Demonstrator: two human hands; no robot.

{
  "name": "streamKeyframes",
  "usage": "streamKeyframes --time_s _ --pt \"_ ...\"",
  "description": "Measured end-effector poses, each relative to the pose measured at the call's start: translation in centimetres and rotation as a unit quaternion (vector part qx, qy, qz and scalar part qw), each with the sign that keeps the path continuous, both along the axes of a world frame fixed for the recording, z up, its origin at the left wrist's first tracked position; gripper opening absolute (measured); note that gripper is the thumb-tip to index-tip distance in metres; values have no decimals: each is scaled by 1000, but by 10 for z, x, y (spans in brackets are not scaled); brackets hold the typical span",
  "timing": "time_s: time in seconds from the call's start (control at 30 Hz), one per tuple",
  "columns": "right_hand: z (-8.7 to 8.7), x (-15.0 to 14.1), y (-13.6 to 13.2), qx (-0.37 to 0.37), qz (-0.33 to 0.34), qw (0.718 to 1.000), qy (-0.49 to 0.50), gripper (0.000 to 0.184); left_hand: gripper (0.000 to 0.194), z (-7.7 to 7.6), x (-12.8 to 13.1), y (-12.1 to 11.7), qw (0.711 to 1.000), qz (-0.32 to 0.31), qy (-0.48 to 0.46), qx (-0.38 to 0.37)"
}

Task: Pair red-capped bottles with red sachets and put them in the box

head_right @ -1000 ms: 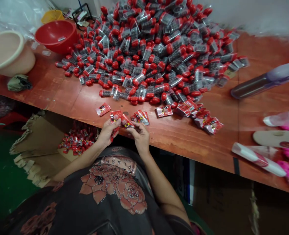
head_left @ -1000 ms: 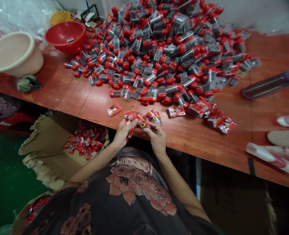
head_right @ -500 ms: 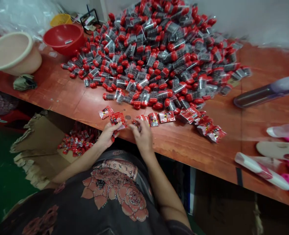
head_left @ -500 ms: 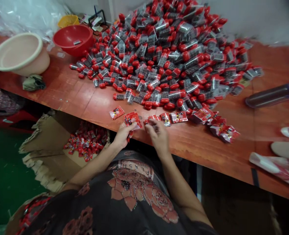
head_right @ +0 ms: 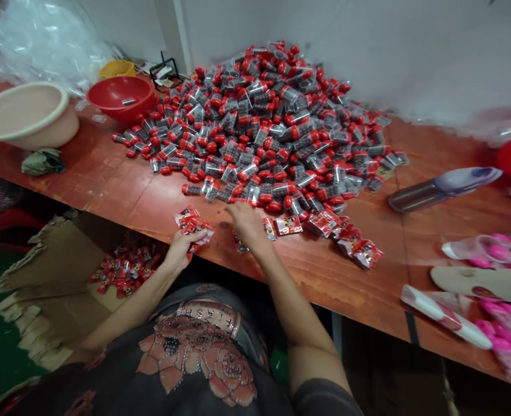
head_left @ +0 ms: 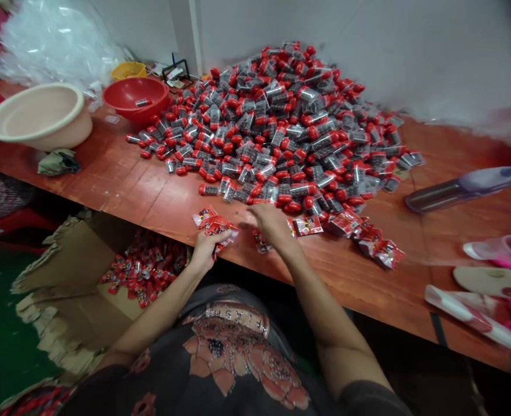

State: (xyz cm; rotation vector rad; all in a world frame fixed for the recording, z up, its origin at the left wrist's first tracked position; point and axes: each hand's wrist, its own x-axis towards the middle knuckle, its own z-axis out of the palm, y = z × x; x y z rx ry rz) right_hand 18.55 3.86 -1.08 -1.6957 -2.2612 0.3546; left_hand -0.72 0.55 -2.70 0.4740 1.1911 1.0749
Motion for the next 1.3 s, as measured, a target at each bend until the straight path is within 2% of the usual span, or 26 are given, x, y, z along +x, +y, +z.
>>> streamKeyframes --time_s 0.07,0.13,0.23,0.33,0.43,0.5,0.57,0.63,0.7,0.8,0.97,1.3 --pt "-2 16 23 37 -39 995 -83 30 32 4 -2 4 999 11 -25 -16" --pt "-7 29 42 54 -13 990 -126 31 28 8 -6 7 998 18 -58 -34" --pt "-15 39 59 88 40 987 -126 29 21 11 -13 8 995 12 -92 -49" --pt "-16 35 56 121 46 990 -52 26 19 13 -17 8 996 6 -76 -47" --pt "-9 16 34 113 -16 981 155 28 19 15 -18 6 996 20 -63 -53" --pt "-2 -1 10 56 -66 935 344 32 18 16 -16 6 995 38 -70 -61" --pt "3 -18 -16 -39 -83 866 492 32 18 16 -15 5 992 51 -85 -72" --pt "6 -32 -41 -133 -86 813 561 35 17 17 -14 5 989 45 -112 -87" --pt "6 -43 -62 -171 -96 789 582 38 14 18 -13 5 985 26 -142 -98" --pt "2 -53 -81 -151 -121 798 571 40 10 21 -11 4 980 8 -160 -114" --pt "-6 -58 -88 -98 -114 849 507 39 13 25 -5 3 980 16 -151 -129" --pt "-10 -59 -90 -52 -102 875 470 34 19 24 0 1 989 30 -111 -93"
